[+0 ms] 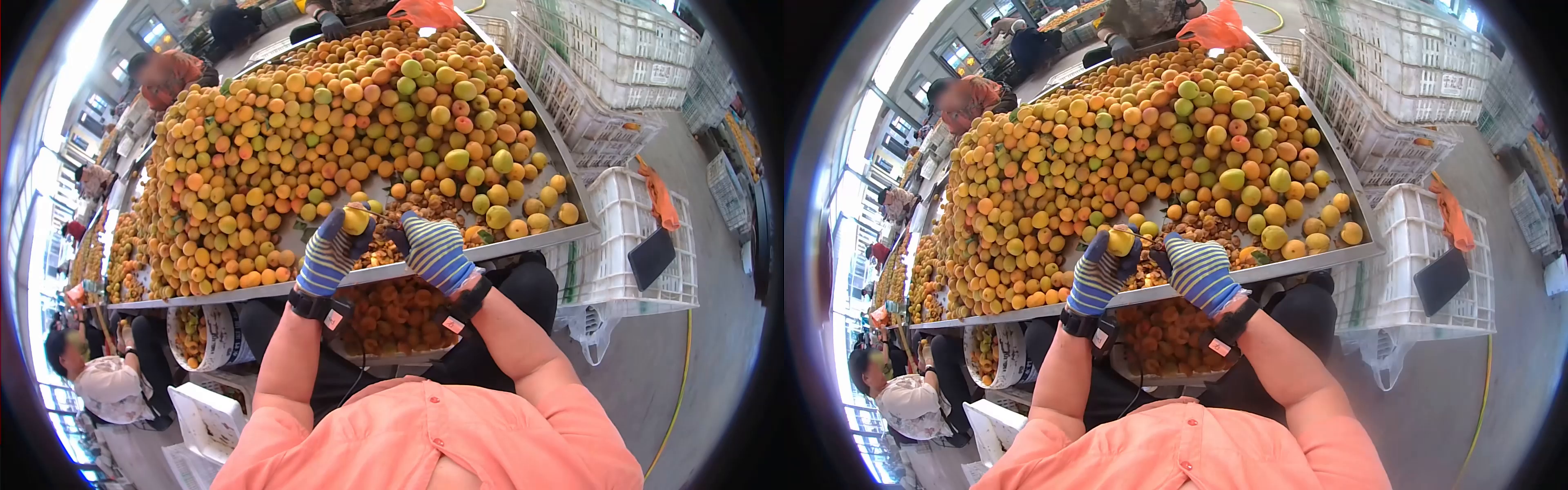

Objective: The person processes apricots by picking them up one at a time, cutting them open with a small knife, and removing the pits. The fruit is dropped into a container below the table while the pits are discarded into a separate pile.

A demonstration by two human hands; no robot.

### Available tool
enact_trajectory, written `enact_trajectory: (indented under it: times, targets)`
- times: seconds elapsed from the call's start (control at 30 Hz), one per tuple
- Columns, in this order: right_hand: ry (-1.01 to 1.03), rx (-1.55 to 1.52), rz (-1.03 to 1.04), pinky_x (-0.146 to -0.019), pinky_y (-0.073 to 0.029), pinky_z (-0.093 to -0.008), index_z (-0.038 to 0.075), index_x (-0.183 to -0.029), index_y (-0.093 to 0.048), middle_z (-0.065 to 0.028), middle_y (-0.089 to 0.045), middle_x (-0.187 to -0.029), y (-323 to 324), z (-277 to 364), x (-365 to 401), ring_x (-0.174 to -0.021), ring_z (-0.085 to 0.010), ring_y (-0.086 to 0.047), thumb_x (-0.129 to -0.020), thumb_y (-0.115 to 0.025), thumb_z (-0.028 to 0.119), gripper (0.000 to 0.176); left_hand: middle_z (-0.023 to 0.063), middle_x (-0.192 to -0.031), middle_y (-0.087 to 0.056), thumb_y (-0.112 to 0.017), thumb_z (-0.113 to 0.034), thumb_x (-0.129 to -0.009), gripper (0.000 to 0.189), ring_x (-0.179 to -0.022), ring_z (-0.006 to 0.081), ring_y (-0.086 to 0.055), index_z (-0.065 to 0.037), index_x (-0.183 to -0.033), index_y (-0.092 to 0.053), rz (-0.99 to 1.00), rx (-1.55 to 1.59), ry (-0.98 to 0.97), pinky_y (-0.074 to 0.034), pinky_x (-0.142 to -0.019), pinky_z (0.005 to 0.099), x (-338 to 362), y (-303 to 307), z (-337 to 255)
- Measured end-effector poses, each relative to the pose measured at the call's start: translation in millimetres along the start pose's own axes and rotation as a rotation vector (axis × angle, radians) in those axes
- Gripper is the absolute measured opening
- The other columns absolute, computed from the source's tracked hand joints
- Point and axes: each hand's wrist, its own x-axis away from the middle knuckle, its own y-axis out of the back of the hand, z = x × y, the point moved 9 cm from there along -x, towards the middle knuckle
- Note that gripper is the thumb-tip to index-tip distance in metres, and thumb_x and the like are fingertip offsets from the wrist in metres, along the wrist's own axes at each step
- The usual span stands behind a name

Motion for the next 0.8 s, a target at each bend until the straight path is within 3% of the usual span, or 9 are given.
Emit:
enact_trajectory:
  times: [0.2, 0.3, 0.4, 0.53, 0.63, 0.7, 0.8]
  targets:
    - [0.096, 0.163, -0.008, -0.046, -0.042, -0.0384, 0.006, -0.081, -0.051, -0.0105, -0.057, -0.062, -5, 7, 1, -0.053, -0.0257, -0.060, -0.076, -0.059, 0.012, 0.011, 0.0084, -0.090, -0.060, -0.061, -0.038, -0.088, 0.049, -0.068, 0.0114, -0.055, 0.000, -0.118, -0.051, -0.035, -0.102, -0.059, -0.044, -0.056, 0.0196, -2, 4, 2]
    - [0.125, 0.229, -0.028, -0.045, -0.040, -0.0381, 0.005, -0.082, -0.051, -0.0099, -0.057, -0.062, -9, 8, 4, -0.052, -0.0251, -0.059, -0.075, -0.058, 0.009, 0.010, 0.0087, -0.099, -0.062, -0.062, -0.032, -0.088, 0.038, -0.078, 0.0135, -0.061, -0.002, -0.111, -0.058, -0.026, -0.163, 0.037, -0.049, -0.063, 0.0192, 3, 11, -3]
    - [0.137, 0.231, -0.035, -0.045, -0.041, -0.0383, 0.005, -0.080, -0.051, -0.0093, -0.057, -0.061, -8, 10, 3, -0.052, -0.0254, -0.059, -0.075, -0.058, 0.009, 0.009, 0.0065, -0.090, -0.063, -0.063, -0.032, -0.087, 0.038, -0.072, 0.0116, -0.060, -0.001, -0.109, -0.059, -0.145, -0.632, -0.022, -0.048, -0.059, 0.0183, 3, 29, -22]
    - [0.026, 0.294, 0.052, -0.050, -0.044, -0.0394, 0.007, -0.082, -0.053, -0.0111, -0.060, -0.066, -15, -1, 0, -0.062, -0.0269, -0.063, -0.074, -0.062, 0.013, 0.013, 0.0050, -0.086, -0.062, -0.062, -0.028, -0.087, 0.035, -0.074, 0.0123, -0.062, -0.001, -0.110, -0.057, -0.126, -0.414, -0.092, -0.051, -0.065, 0.0195, 21, 3, -31]
    - [-0.156, 0.202, 0.068, -0.049, -0.046, -0.0422, 0.006, -0.083, -0.058, -0.0139, -0.060, -0.059, -14, -27, -2, -0.055, -0.0314, -0.061, -0.086, -0.061, 0.033, 0.027, 0.0064, -0.091, -0.061, -0.063, -0.021, -0.085, 0.036, -0.078, 0.0150, -0.063, -0.001, -0.113, -0.054, -0.071, -0.181, -0.219, -0.052, -0.069, 0.0208, 31, -17, -47]
    - [-0.210, 0.077, -0.066, -0.048, -0.045, -0.0440, 0.005, -0.084, -0.059, -0.0155, -0.057, -0.055, -4, -31, -5, -0.053, -0.0354, -0.058, -0.088, -0.058, 0.035, 0.030, 0.0082, -0.097, -0.061, -0.065, -0.017, -0.083, 0.040, -0.081, 0.0170, -0.063, -0.001, -0.117, -0.051, -0.011, -0.144, -0.313, -0.053, -0.071, 0.0217, 28, -18, -60]
    - [-0.256, -0.017, -0.031, -0.051, -0.045, -0.0456, 0.004, -0.085, -0.059, -0.0185, -0.059, -0.060, -6, -34, -3, -0.058, -0.0372, -0.059, -0.090, -0.057, 0.035, 0.031, 0.0137, -0.105, -0.060, -0.067, -0.011, -0.080, 0.042, -0.090, 0.0233, -0.063, -0.002, -0.118, -0.050, 0.058, -0.118, -0.251, -0.055, -0.077, 0.0298, 19, -5, -47]
